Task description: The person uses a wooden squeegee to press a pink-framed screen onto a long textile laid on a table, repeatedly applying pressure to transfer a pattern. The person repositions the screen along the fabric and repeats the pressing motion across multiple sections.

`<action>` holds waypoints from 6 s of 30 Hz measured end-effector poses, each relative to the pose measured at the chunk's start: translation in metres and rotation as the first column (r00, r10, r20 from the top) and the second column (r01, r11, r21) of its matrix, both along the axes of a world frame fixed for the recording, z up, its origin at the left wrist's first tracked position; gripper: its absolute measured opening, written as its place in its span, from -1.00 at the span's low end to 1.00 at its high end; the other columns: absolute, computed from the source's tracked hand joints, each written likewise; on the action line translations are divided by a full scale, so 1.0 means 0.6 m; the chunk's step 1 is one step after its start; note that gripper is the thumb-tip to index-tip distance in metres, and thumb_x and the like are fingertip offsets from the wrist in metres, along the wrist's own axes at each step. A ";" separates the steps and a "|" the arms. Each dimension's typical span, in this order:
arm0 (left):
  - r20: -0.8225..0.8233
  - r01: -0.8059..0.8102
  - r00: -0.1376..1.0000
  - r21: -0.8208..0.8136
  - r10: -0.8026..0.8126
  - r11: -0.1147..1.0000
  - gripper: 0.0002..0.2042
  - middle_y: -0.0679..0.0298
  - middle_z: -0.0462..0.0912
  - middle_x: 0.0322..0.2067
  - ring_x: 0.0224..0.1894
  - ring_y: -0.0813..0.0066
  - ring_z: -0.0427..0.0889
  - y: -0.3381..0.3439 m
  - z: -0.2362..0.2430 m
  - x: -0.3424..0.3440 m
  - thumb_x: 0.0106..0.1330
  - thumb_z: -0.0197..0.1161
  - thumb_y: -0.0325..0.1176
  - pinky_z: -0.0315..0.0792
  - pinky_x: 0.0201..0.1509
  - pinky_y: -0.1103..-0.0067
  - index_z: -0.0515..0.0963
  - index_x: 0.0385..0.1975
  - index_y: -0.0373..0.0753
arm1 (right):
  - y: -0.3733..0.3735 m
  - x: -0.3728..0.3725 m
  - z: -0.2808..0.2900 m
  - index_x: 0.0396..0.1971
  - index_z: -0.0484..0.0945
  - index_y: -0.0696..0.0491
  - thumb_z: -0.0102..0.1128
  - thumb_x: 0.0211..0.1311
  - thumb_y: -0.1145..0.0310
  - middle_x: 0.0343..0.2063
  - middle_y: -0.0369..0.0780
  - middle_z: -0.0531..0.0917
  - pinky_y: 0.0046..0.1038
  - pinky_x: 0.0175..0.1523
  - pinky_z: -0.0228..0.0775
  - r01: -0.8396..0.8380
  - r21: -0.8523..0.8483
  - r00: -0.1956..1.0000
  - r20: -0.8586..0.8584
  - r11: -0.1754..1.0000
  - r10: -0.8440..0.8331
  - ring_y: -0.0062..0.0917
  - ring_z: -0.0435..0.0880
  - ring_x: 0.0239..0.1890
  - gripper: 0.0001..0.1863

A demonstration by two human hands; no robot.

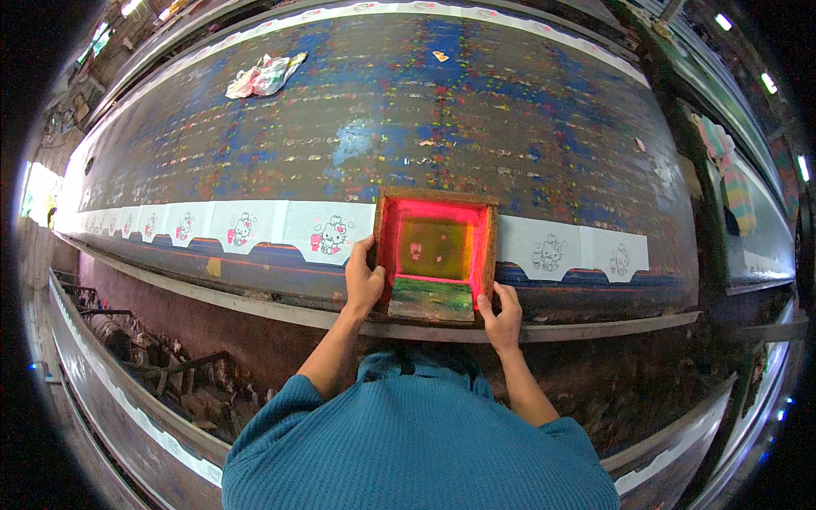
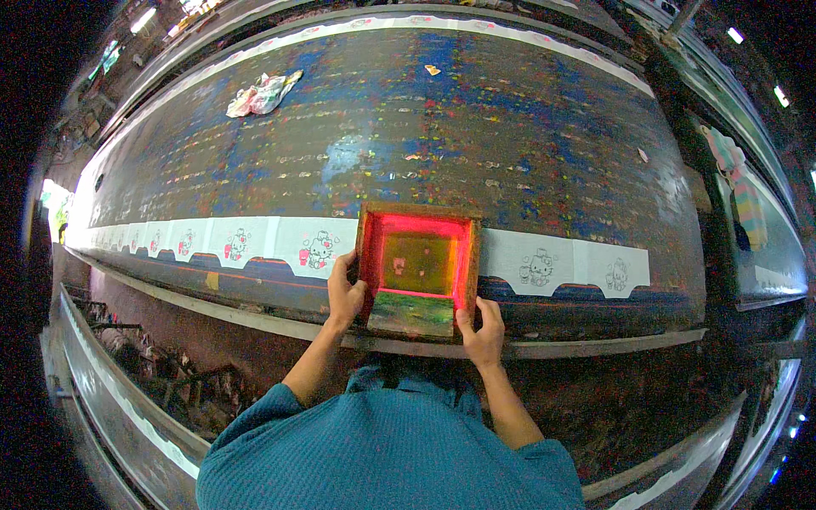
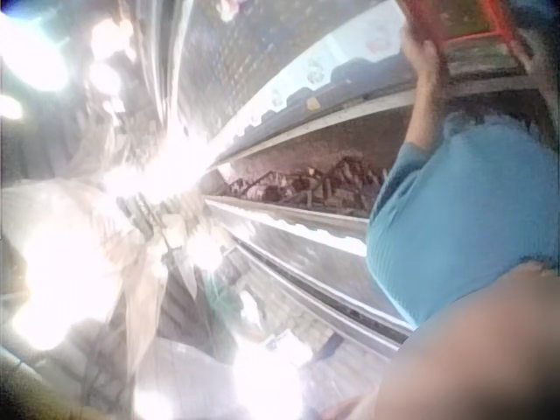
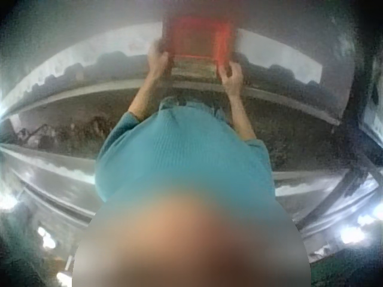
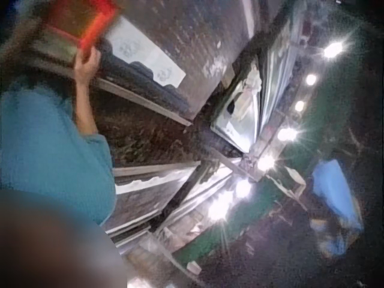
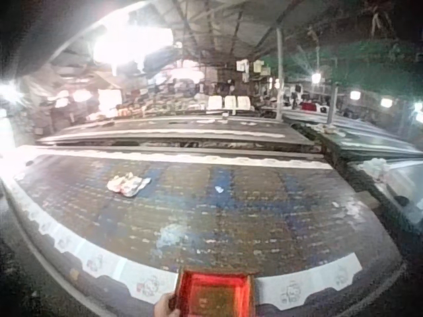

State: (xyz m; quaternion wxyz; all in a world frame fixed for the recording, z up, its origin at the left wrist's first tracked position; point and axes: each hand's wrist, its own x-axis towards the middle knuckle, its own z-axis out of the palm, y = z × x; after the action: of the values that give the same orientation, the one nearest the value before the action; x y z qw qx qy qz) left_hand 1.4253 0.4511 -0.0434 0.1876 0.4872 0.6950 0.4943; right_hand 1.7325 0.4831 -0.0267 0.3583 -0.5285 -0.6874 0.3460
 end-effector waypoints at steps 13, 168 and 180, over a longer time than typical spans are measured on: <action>0.098 -0.002 0.995 -0.027 0.005 1.000 -0.40 0.00 0.58 0.03 0.12 0.23 0.59 0.003 0.014 0.005 0.01 0.06 -0.76 0.48 0.15 0.49 0.43 0.19 -0.41 | 0.009 0.019 0.005 0.03 0.57 0.26 0.35 0.25 0.09 -0.04 -0.03 0.60 -0.26 0.20 0.38 -0.069 -0.103 0.985 -0.166 0.992 0.051 -0.17 0.59 0.06 -0.45; 0.259 0.058 0.961 0.159 -0.098 0.986 -0.41 -0.03 0.53 0.05 0.19 0.15 0.53 0.105 0.008 0.294 -0.04 0.06 -0.79 0.38 0.33 0.40 0.40 0.14 -0.48 | 0.083 0.254 0.025 0.03 0.52 0.28 0.31 0.33 0.04 -0.07 -0.02 0.54 -0.24 0.11 0.43 0.184 0.111 0.981 0.049 0.977 -0.190 -0.16 0.58 -0.01 -0.43; 0.135 -0.033 0.990 0.018 0.030 0.999 -0.42 -0.01 0.57 0.03 0.18 0.20 0.55 0.140 -0.001 0.430 -0.04 0.11 -0.76 0.38 0.28 0.47 0.43 0.13 -0.48 | 0.133 0.410 -0.010 0.03 0.49 0.29 0.33 0.29 0.06 -0.06 0.01 0.55 -0.20 0.15 0.41 0.007 0.083 1.000 0.029 0.997 -0.009 -0.07 0.57 0.02 -0.41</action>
State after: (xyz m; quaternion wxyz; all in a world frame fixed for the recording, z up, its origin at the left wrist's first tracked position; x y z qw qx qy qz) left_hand 1.6831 0.5350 -0.0441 0.2212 0.4435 0.6834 0.5361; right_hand 1.9786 0.5628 -0.0326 0.3713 -0.5209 -0.7042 0.3081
